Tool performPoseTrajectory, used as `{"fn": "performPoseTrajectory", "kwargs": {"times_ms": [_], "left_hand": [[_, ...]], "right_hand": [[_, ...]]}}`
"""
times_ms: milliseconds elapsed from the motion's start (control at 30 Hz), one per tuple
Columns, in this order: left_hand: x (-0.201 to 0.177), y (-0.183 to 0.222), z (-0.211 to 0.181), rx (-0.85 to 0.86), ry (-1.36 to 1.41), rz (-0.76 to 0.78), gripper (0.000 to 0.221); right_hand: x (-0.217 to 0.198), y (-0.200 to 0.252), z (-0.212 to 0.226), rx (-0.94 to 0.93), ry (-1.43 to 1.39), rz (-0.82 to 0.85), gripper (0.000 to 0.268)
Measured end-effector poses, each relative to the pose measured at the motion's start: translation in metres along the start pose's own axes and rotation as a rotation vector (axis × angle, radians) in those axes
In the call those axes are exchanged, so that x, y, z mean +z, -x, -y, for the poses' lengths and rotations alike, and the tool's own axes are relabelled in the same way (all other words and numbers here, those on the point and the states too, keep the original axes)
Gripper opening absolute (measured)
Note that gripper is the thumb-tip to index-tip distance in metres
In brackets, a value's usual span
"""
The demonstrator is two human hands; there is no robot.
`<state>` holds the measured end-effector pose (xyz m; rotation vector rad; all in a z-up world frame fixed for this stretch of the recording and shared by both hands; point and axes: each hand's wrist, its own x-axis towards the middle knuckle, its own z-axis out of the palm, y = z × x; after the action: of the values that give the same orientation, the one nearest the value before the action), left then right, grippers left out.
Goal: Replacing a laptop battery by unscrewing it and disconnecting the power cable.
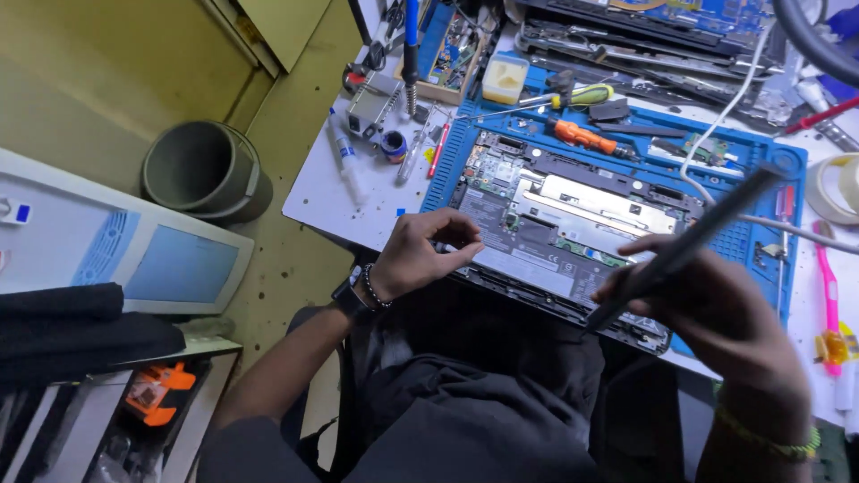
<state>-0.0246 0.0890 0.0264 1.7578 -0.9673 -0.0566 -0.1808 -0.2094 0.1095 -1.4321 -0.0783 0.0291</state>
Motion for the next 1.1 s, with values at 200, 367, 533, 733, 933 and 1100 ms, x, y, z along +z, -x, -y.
{"fn": "performPoseTrajectory", "kwargs": {"times_ms": [200,367,533,733,933,1100], "left_hand": [[-0.005,-0.006,0.026,0.065,-0.032,0.032,0.015],[0.001,-0.019,0.045,0.165,-0.142,0.115,0.013],[0.004,-0.042,0.051,0.255,-0.238,0.256,0.01],[0.021,-0.058,0.039,0.187,-0.184,0.384,0.009],[0.023,-0.081,0.039,0.086,-0.172,0.541,0.004],[0.023,-0.093,0.038,0.098,-0.19,0.632,0.012]], "right_hand": [[0.026,-0.045,-0.053,0.256,0.094,-0.131,0.062],[0.052,-0.023,-0.093,0.145,-0.109,-0.433,0.06],[0.052,-0.011,-0.109,0.005,0.038,-0.355,0.057],[0.051,-0.008,-0.11,0.009,0.026,-0.37,0.055],[0.048,-0.008,-0.113,-0.006,0.016,-0.331,0.054],[0.043,-0.007,-0.117,-0.045,0.028,-0.285,0.055]]}}
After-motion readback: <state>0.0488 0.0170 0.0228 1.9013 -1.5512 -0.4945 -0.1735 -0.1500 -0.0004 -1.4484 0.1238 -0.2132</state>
